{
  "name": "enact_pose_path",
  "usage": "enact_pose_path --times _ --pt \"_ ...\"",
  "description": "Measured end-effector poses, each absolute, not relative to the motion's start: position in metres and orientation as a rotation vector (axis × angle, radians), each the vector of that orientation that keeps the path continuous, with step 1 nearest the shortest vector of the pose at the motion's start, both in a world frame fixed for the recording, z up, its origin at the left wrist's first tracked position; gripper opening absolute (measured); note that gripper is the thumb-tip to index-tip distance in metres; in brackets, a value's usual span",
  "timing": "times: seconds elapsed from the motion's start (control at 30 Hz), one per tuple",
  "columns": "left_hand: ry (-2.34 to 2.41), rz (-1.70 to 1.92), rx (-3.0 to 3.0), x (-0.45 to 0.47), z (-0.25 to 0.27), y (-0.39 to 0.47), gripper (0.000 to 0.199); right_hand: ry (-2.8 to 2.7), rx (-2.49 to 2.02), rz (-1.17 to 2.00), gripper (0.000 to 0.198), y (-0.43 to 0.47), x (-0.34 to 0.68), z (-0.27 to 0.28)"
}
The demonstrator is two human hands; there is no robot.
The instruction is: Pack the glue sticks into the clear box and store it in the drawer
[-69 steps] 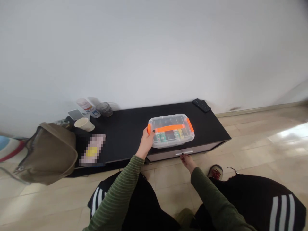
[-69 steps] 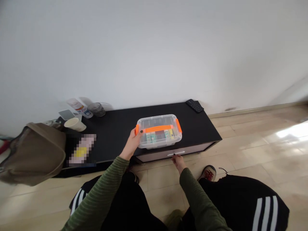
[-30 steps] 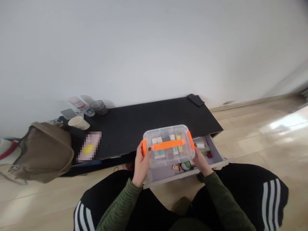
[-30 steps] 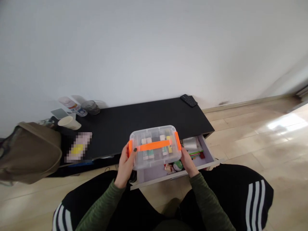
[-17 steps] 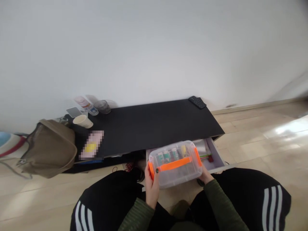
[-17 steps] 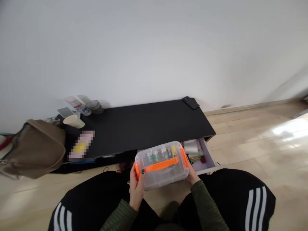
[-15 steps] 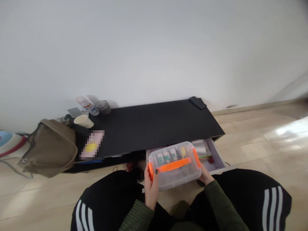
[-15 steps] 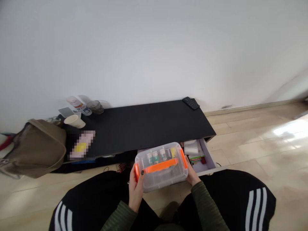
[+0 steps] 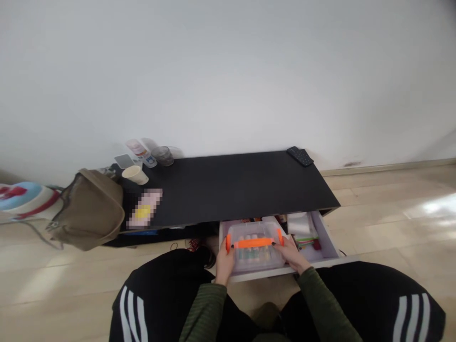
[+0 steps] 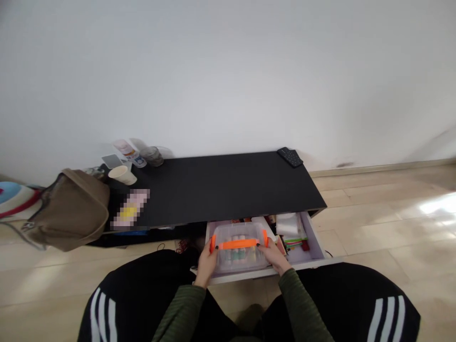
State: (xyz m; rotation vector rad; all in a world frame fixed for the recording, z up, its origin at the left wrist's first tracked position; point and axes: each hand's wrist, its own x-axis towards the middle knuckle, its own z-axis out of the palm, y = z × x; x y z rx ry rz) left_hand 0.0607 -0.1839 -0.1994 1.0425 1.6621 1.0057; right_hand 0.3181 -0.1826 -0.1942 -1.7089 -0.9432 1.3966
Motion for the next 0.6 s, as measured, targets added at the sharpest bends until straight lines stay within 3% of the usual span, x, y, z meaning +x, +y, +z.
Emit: enact_pose_path --times 0.27,0.4,0.5,0.6 --pt "1.787 0.878 1.14 0.065 -0.199 -0.177 0.046 -1.46 -1.755 1.217 0.05 -0.169 0.311 -0.214" --pt "1.672 1.017 1.297 0.076 -0.179 -0.191 0.039 -1.484 -1.798 0.881 0.052 -0.178 0.307 -0.206" --pt "1.22 0.778 1.147 0.083 -0.165 -0.21 0.04 -1.47 -1.728 0.856 0.036 -0.199 0.305 -0.189" --pt "0.823 0.272 1.018 0.083 -0.155 -0.225 0.053 -1.475 -1.714 1.207 0.017 -0.223 0.301 -0.173"
